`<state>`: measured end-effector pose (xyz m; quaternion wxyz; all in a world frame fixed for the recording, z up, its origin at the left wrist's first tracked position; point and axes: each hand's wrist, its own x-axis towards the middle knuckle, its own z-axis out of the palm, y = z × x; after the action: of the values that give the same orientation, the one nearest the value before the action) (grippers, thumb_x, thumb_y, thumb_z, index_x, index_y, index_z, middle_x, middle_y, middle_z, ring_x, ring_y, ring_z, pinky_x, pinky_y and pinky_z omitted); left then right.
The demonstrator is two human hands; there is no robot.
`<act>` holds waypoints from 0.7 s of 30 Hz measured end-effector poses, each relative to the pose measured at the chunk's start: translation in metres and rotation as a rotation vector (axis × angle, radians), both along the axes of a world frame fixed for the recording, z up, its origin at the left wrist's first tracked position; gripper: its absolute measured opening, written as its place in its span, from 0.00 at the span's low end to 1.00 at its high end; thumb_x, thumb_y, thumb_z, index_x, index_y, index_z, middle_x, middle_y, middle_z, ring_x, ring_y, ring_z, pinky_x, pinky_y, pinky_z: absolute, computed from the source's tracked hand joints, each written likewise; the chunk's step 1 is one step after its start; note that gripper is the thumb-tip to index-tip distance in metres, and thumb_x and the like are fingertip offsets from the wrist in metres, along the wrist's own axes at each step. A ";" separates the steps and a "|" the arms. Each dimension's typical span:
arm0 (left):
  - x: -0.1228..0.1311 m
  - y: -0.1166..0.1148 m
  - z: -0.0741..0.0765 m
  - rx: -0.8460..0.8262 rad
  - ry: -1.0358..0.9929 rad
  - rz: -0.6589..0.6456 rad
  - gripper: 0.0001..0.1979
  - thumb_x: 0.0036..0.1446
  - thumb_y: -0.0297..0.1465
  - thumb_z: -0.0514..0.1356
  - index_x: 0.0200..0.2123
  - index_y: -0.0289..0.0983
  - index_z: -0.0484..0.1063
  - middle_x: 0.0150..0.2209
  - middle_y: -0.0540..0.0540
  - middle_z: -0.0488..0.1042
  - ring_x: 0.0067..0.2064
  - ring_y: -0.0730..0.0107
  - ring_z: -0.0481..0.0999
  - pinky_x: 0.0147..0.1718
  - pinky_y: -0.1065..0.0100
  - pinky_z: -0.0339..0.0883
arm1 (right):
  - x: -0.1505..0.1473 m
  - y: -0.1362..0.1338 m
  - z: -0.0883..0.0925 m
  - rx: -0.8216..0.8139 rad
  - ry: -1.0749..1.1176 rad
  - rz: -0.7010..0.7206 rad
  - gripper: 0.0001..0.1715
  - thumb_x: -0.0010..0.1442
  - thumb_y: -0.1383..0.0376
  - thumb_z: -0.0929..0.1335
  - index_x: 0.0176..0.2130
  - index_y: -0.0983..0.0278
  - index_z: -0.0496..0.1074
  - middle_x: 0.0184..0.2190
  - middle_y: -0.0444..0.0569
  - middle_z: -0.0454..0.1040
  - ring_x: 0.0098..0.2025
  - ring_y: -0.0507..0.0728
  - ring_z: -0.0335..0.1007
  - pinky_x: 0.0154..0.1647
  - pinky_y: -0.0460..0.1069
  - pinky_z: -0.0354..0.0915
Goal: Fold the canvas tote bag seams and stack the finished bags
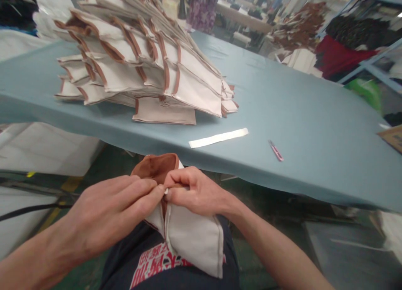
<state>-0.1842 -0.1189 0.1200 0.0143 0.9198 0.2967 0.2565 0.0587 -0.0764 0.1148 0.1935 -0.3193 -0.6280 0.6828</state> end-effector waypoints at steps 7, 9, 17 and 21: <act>-0.001 -0.008 -0.002 -0.045 -0.021 -0.015 0.24 0.74 0.20 0.52 0.60 0.47 0.80 0.38 0.48 0.88 0.35 0.59 0.87 0.36 0.66 0.81 | 0.000 -0.006 -0.002 -0.283 0.137 -0.017 0.22 0.55 0.56 0.82 0.28 0.61 0.69 0.24 0.35 0.64 0.27 0.49 0.54 0.28 0.44 0.55; -0.002 -0.013 -0.006 -0.047 -0.011 0.008 0.28 0.75 0.21 0.49 0.65 0.48 0.79 0.39 0.47 0.88 0.36 0.57 0.87 0.37 0.65 0.82 | 0.002 -0.006 -0.003 -0.356 0.190 0.023 0.22 0.54 0.54 0.82 0.29 0.62 0.71 0.24 0.36 0.67 0.27 0.49 0.56 0.29 0.45 0.58; 0.000 -0.016 -0.007 -0.119 0.014 -0.030 0.26 0.74 0.20 0.51 0.66 0.44 0.75 0.45 0.47 0.89 0.41 0.59 0.90 0.42 0.67 0.83 | 0.001 -0.011 -0.005 -0.403 0.190 -0.017 0.22 0.52 0.55 0.82 0.29 0.62 0.71 0.25 0.37 0.67 0.27 0.49 0.56 0.27 0.44 0.55; 0.010 -0.023 0.002 -0.238 -0.177 0.101 0.17 0.75 0.26 0.55 0.60 0.49 0.75 0.43 0.52 0.89 0.39 0.64 0.90 0.43 0.69 0.81 | 0.006 -0.016 0.006 -0.141 0.111 -0.002 0.17 0.57 0.62 0.75 0.26 0.59 0.65 0.23 0.35 0.59 0.26 0.49 0.52 0.26 0.44 0.52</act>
<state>-0.1746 -0.1416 0.1219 0.1361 0.8692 0.3686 0.3001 0.0645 -0.0919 0.1210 0.2058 -0.2942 -0.5665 0.7417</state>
